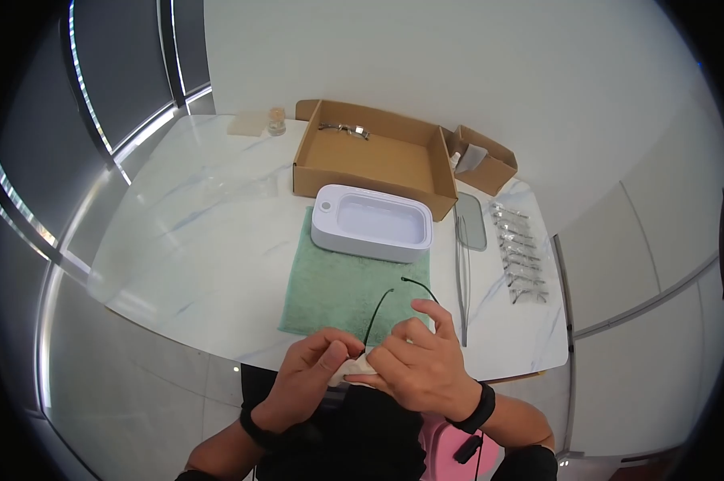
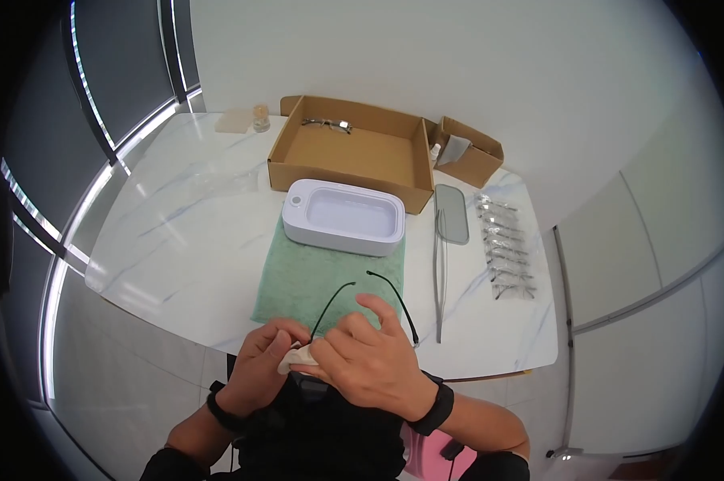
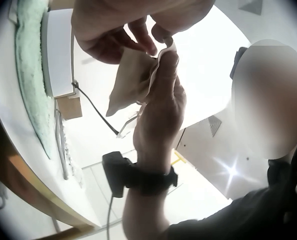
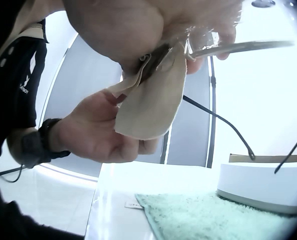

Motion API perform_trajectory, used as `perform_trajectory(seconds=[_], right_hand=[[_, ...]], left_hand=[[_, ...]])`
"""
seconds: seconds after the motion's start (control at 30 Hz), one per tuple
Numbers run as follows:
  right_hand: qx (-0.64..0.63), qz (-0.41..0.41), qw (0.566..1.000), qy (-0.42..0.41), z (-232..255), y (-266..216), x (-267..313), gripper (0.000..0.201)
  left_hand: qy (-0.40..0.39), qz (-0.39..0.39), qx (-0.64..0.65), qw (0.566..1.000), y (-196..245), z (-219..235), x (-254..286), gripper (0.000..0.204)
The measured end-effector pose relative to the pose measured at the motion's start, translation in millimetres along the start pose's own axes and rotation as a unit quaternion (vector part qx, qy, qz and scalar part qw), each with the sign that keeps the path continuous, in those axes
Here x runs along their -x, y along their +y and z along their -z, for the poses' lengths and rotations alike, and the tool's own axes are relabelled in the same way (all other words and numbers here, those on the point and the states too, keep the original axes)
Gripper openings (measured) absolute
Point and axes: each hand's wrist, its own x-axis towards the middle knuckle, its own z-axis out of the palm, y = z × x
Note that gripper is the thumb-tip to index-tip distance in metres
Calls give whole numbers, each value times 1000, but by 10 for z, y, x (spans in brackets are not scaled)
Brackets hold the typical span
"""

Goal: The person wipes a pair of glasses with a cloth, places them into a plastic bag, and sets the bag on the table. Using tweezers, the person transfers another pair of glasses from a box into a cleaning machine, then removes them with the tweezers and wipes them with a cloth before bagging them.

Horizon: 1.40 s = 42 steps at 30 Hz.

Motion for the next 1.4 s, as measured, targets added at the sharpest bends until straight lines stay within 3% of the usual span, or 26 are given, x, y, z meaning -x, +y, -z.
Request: perform_trajectory(seconds=[0.07, 0.17, 0.3, 0.37, 0.8, 0.9, 0.97, 1.1, 1.23, 1.3, 1.33, 1.37, 1.4], right_hand=[[5, 16, 1000, -10, -40, -5, 7, 17], [17, 58, 998, -3, -78, -21, 9, 8], [25, 64, 997, -20, -65, -12, 33, 8], [28, 62, 998, -19, -59, 5, 55, 11], [76, 99, 992, -7, -11, 283, 277, 15], [90, 99, 991, 17, -9, 338, 308, 14], [89, 89, 992, 28, 8, 353, 324, 11], [51, 70, 996, 10, 74, 412, 317, 19], [16, 68, 997, 19, 101, 439, 456, 24], [-132, -28, 987, 88, 116, 468, 572, 20], [-134, -24, 987, 88, 131, 401, 661, 20], [-319, -207, 915, 137, 151, 289, 778, 21], [-480, -374, 774, 175, 155, 216, 850, 24]], left_hand=[[-21, 58, 33, 998, 81, -50, 14, 30], [53, 83, 96, 990, 36, -34, -1, 27], [27, 79, 66, 994, 75, -4, 8, 28], [6, 40, -20, 999, 52, 27, 24, 31], [33, 3, -52, 998, 38, -116, 130, 37], [32, -5, -129, 991, 31, -69, 127, 36], [15, -54, -152, 987, -4, -51, 97, 34], [21, -52, -136, 989, -22, -35, 72, 30], [-1, -111, -237, 965, 22, 66, 25, 15], [13, -141, -282, 949, 42, 94, 9, 13], [36, -174, -308, 935, 69, 99, -5, 11], [58, -206, -334, 918, 94, 104, -16, 12], [60, -206, -335, 917, 114, 114, -22, 12]])
